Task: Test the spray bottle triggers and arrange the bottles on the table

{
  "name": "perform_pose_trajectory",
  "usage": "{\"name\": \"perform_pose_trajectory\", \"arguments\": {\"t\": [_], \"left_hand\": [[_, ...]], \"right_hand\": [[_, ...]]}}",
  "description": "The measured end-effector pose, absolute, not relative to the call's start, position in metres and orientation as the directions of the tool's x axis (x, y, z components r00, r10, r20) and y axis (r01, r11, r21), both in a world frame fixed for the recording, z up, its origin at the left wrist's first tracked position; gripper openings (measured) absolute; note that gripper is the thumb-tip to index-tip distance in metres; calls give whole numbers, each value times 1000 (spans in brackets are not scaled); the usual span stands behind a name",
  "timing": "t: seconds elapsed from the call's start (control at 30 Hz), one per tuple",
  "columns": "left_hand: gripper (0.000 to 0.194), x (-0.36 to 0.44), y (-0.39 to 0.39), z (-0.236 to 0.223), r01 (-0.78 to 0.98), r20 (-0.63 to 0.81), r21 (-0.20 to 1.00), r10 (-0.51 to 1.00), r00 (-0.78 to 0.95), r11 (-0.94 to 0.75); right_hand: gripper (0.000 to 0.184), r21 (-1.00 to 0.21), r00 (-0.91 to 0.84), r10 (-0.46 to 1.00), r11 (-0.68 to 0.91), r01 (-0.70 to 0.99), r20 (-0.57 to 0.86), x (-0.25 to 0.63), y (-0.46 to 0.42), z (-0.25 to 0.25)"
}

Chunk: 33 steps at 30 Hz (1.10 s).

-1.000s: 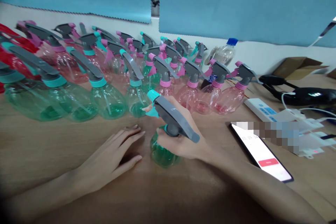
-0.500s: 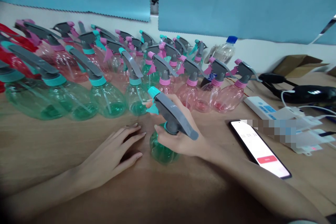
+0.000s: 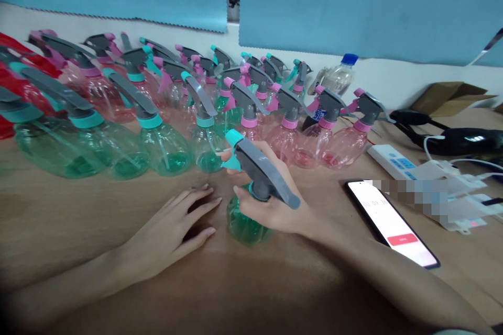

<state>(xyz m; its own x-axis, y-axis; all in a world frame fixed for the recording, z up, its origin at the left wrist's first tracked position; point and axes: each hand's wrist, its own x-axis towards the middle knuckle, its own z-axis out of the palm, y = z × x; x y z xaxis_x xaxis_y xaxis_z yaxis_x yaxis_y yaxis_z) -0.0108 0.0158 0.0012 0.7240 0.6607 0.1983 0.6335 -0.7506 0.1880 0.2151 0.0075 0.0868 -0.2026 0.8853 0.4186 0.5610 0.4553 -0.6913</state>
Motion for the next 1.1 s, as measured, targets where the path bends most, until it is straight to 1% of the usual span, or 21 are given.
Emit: {"name": "perform_pose_trajectory", "arguments": {"t": [0.1,0.23,0.3,0.67,0.73,0.83,0.93,1.03,1.07,1.1], "left_hand": [[43,-11,15,2,633,201,191,661,723,-751],[43,-11,15,2,626,204,196,656,726,-754],[43,-11,14,2,626,211,194,656,725,-755],[43,-11,15,1,629,206,192,657,725,-754],[43,-11,15,2,623,209,197,653,728,-757],[43,-10,14,3,620,214,201,651,728,-759],[43,-9,13,4,625,207,198,656,726,-755],[44,-9,12,4,627,206,197,657,725,-754],[43,-9,12,4,627,209,199,658,724,-753],[43,-10,12,3,626,212,201,657,723,-753]], "right_hand": [[33,-725,-189,886,456,517,423,218,8,79],[41,-803,-261,880,470,367,397,219,8,73],[44,-815,-282,878,469,341,387,219,9,74],[39,-774,-204,890,456,439,408,215,5,81],[34,-754,-172,897,437,489,408,215,5,81],[19,-709,-130,913,384,591,387,214,5,86],[6,-678,-109,917,359,641,383,214,4,87],[7,-672,-65,917,336,660,395,220,5,73],[9,-671,-27,896,352,653,444,223,6,66],[12,-668,-25,889,362,650,457,226,7,59]]}}
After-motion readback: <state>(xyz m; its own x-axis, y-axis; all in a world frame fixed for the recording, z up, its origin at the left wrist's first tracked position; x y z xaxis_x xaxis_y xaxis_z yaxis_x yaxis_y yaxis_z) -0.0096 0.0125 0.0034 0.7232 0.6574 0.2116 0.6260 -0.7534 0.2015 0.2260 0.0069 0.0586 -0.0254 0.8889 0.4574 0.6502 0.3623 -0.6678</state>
